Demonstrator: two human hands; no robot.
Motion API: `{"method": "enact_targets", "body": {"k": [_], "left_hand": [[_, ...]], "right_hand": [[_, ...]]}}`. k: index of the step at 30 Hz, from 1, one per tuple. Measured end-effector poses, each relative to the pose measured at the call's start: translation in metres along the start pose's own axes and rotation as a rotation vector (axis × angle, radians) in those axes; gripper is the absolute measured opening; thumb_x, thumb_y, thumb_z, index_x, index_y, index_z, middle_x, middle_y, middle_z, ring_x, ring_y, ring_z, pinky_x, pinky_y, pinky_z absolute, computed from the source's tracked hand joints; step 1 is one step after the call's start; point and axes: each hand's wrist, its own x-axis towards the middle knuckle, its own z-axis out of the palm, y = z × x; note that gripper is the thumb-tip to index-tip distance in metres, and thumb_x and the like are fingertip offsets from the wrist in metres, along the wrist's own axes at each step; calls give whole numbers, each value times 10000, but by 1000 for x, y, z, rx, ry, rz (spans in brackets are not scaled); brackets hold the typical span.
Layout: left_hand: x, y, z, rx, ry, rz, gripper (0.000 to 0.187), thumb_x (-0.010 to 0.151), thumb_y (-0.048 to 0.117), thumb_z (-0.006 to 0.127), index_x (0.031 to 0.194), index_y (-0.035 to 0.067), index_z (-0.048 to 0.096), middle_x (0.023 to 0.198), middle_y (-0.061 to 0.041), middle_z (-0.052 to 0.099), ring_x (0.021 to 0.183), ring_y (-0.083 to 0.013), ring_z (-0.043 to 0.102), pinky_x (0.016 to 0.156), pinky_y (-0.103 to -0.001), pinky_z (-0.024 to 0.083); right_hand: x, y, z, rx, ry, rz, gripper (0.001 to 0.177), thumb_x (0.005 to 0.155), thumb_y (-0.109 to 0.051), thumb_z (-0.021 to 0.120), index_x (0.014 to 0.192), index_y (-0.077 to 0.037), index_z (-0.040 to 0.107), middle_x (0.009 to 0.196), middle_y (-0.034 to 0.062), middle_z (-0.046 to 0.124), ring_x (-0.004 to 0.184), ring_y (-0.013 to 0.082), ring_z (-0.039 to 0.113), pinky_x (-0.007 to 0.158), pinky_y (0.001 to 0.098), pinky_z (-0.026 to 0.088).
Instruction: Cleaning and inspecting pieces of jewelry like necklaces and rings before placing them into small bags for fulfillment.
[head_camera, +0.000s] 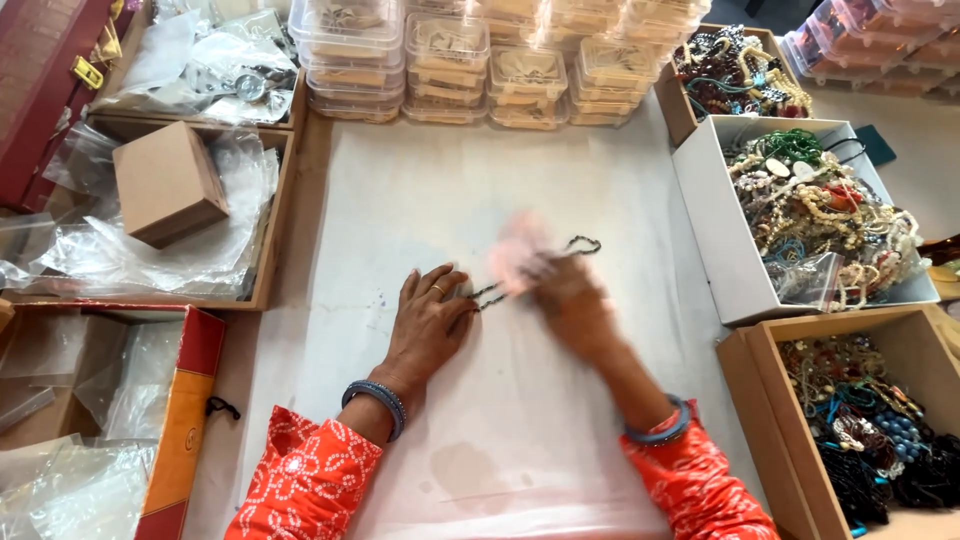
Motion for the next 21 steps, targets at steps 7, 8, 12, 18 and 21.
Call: {"method": "enact_targets", "body": {"k": [7, 8, 12, 18, 21], "left_hand": [[1, -2, -4, 38, -12, -5, 108, 828, 167, 751, 930, 155, 782, 1367, -78, 609, 1424, -271, 406, 1187, -601, 220], [0, -2, -4, 34, -21, -11, 86, 846, 164, 749, 926, 159, 779, 1354, -41, 621, 1433, -252, 409, 1197, -602, 220], [-1, -3, -3, 38, -23, -8, 60, 859, 151, 748, 910, 168, 774, 1318, 1, 636, 1435, -236, 409, 1208, -614, 206], [2, 6, -10, 25, -38, -13, 57, 847, 165, 757, 900, 149, 769, 1325, -24, 628, 1432, -237, 407, 1208, -604, 212], [3, 5, -9, 6, -48, -19, 116, 835, 200, 775, 926, 129, 759, 1333, -38, 616, 1425, -245, 403, 1191, -596, 214]], "right_hand": [[19, -20, 1, 9, -233, -2, 360, 866, -153, 678, 1216, -86, 723, 1309, 135, 646, 1207, 344, 576, 926, 482, 443], [12, 0, 3, -73, -122, 55, 340, 890, -169, 680, 1220, -92, 717, 1320, 123, 645, 1219, 343, 581, 956, 484, 463], [-4, 67, -5, -367, -9, 372, 299, 943, -164, 681, 1232, -96, 715, 1299, 165, 646, 1152, 366, 580, 890, 470, 535], [-6, 35, 4, -98, 42, 421, 327, 946, -135, 652, 1267, -137, 715, 1307, 118, 651, 1208, 329, 596, 936, 459, 538], [18, -26, -9, -77, -56, 13, 341, 878, -129, 669, 1215, -137, 714, 1295, 92, 660, 1240, 312, 605, 1090, 497, 474]]}}
